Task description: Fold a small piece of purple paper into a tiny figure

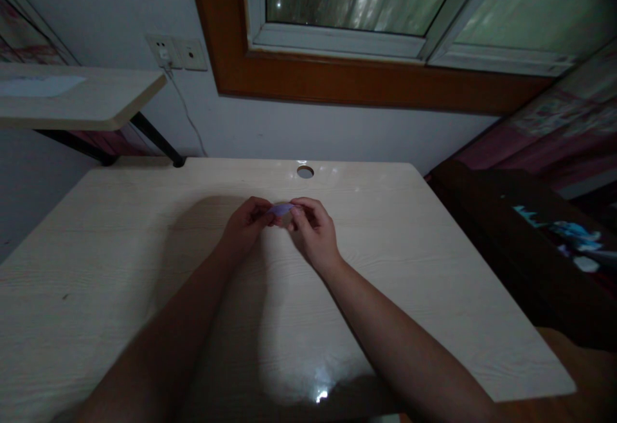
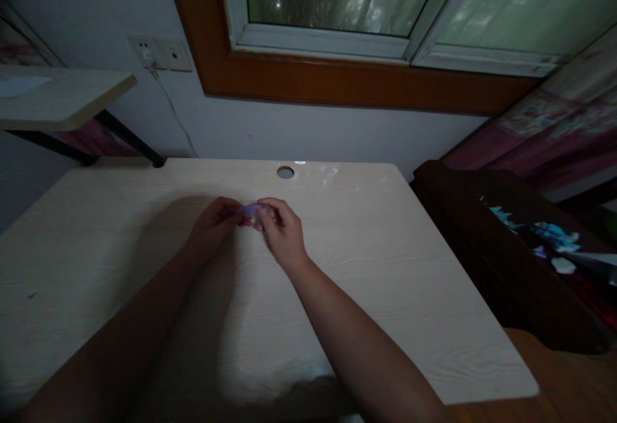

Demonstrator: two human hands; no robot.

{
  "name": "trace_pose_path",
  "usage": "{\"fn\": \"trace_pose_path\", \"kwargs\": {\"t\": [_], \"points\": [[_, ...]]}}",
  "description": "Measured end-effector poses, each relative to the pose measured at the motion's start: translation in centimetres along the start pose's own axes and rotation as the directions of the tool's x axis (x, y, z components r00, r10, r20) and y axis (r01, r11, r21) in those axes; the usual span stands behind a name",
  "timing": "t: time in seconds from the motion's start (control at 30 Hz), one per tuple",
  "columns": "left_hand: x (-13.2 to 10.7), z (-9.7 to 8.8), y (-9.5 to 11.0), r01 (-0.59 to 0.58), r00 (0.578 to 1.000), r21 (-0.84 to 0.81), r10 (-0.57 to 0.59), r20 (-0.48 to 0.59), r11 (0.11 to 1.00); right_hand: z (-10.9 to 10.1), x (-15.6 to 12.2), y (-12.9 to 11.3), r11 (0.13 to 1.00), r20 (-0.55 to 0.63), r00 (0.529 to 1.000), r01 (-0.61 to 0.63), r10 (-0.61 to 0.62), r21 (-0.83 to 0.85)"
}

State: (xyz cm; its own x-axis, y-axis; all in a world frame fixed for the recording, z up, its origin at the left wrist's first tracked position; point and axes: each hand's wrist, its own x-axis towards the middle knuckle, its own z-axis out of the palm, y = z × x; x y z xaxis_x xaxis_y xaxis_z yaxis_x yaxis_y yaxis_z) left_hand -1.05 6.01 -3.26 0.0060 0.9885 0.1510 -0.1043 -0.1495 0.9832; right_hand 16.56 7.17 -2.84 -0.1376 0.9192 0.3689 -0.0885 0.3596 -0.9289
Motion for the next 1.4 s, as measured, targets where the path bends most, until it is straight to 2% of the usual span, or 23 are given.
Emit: {"fn": "trace_pose_path", "kwargs": {"t": [0.13, 0.43, 0.87, 1.07, 1.27, 1.4], "points": [[0.0, 0.1, 0.2, 0.011, 1.0, 0.012, -0.011, -0.002, 1.0, -0.1, 0.2, -0.1, 0.999, 0.013, 1.0, -0.024, 0.023, 0.035], [-0.1, -0.1, 0.2, -0.015, 0.999, 0.034, 0.014, 0.034, 0.999, -0.2, 0.3, -0.6, 0.994, 0.127, 0.991, -0.051, 0.039, 0.093], [0.3, -0.7, -0.7, -0.059, 0.998, 0.121, 0.056, 0.022, 0.991, -0.4, 0.3, -0.6, 0.991, 0.154, 0.988, -0.011, -0.011, 0.136], [0.1, -0.4, -0.1, -0.046, 0.999, 0.094, 0.045, 0.02, 0.994, -0.2, 0.3, -0.8, 0.994, 0.126, 0.992, -0.029, 0.016, 0.103], [-0.1, 0.1, 0.6, 0.015, 0.999, -0.005, -0.014, 0.05, 1.0, -0.2, 0.4, -0.3, 0.993, 0.014, 0.997, -0.077, 0.076, 0.089], [-0.1, 0.2, 0.8, 0.063, 0.998, -0.024, -0.063, 0.009, 0.998, -0.1, 0.3, 0.1, 0.991, -0.036, 0.998, -0.055, 0.06, 0.121]]}}
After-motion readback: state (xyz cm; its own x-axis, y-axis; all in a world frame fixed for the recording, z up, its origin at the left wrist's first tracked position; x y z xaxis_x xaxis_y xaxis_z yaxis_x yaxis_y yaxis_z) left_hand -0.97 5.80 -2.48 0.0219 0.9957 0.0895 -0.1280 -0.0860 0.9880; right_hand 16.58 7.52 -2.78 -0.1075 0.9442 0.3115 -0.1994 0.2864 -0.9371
